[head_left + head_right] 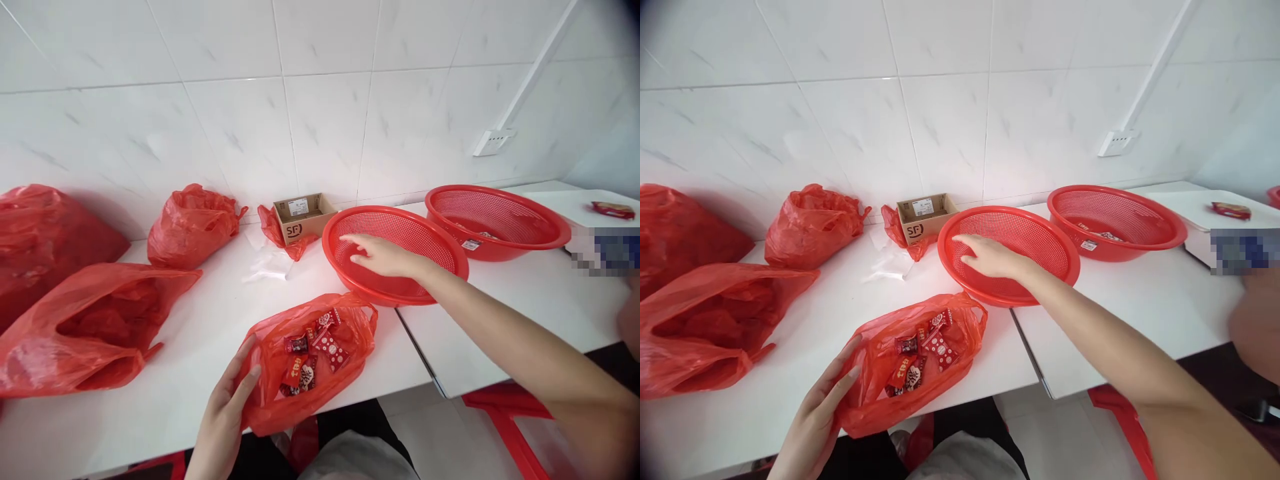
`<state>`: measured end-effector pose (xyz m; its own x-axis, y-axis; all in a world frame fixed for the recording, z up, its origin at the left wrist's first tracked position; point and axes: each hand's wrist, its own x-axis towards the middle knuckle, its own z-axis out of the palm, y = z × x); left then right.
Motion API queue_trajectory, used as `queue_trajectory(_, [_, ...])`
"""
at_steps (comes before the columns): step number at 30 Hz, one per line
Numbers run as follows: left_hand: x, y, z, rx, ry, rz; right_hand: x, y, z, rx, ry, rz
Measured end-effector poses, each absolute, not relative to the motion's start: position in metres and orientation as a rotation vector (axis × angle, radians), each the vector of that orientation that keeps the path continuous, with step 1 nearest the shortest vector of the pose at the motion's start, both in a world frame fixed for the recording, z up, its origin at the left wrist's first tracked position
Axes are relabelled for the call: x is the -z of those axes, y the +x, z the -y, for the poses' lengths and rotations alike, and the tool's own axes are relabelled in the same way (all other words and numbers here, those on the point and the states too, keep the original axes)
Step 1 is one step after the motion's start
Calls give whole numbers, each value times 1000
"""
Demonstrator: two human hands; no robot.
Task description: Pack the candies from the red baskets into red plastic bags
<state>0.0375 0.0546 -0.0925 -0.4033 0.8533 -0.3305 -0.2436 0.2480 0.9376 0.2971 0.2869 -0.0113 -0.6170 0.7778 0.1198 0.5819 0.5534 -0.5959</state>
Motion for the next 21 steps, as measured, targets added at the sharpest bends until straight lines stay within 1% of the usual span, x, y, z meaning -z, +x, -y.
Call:
queue_trajectory(3, [93, 28, -43, -1287, 686, -1618, -1, 299, -236, -805, -937, 2286])
queue_trajectory(5, [93, 22, -33, -1332, 662, -1675, 6, 307, -200, -876, -915, 2296])
queue_trajectory(8, [96, 19, -20, -1430, 543, -1704, 43, 327, -169, -904, -1261, 2195])
queue_trajectory(11, [106, 19, -11, -1373, 462, -1653, 96, 342, -168, -885, -1578, 1999])
queue_trajectory(13, [115, 21, -6, -1265, 464, -1596, 123, 341, -172, -955, -1548, 1898])
queue_trajectory(15, [121, 21, -1, -1163, 502, -1532, 134, 330, -169, -1017, -1415, 1851])
queue_trajectory(18, [117, 17, 5, -1216, 513, -1536, 113, 312, -155, -1037, -1231, 1943])
queue_trajectory(21, [93, 1, 3, -1509, 438, -1584, 61, 309, -153, -1169, -1037, 1975])
